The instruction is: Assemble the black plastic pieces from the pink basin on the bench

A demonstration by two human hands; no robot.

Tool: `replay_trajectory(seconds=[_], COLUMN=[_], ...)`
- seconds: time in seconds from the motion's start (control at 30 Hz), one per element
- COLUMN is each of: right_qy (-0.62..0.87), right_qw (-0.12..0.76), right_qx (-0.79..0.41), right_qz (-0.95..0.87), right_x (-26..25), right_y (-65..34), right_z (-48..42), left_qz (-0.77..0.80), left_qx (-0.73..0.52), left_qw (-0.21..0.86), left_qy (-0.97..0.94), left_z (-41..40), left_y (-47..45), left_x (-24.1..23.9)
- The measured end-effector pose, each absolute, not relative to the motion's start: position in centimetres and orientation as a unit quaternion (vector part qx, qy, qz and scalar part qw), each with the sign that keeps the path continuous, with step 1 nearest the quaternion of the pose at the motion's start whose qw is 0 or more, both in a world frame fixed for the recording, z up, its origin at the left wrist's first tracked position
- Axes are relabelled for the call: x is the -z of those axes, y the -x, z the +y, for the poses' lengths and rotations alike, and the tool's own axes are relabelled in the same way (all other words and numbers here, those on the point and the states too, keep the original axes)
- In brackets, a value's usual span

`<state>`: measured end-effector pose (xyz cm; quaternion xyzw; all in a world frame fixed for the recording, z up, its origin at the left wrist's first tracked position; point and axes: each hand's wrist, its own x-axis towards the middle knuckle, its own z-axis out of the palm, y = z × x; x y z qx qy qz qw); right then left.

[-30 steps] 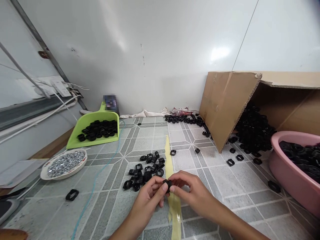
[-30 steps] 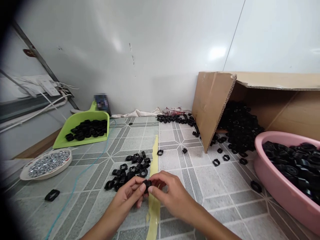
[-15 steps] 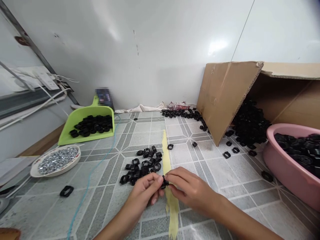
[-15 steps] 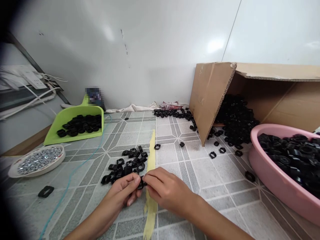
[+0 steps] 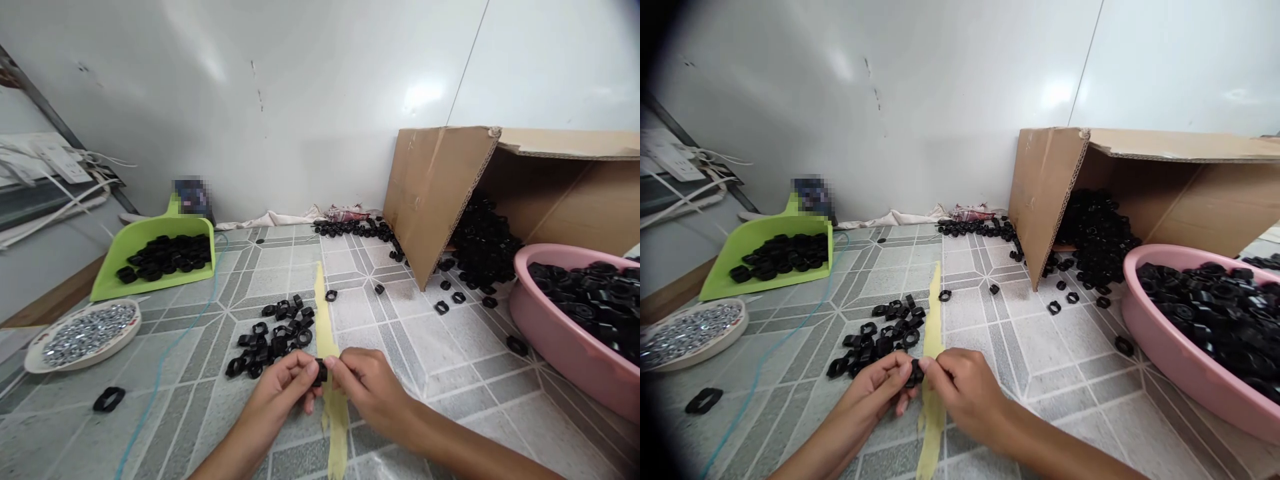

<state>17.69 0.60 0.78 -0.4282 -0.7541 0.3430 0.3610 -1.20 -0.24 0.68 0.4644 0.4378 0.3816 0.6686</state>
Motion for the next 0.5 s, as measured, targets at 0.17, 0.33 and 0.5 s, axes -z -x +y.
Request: replay_trajectory(seconds=[0.17,0.33,0.5], right_qy=[0.403,0.427,0.397], right_qw=[0.353,0.321,0.327], right_qx=[-0.481,-0.503,-0.536], right_qz=[-0.694,-0.680,-0.669], right_x=[-1.9,-2.0,-1.7], right_y=[-17.8,-18.0,-18.2], right_z=[0.9,1.2,1.4], left_qz=[0.427,0.417,0.421], left_qx=[-0.397,-0.391,-0.401], left_qw=[0.677,0.683,0.679], left_qy=[-0.449,-0.454,-0.448], left_z=[-0.4,-0.2,-0.1], left_y=[1.0,1.0,1.1], left_x=[-0.8,-0.5,0.1])
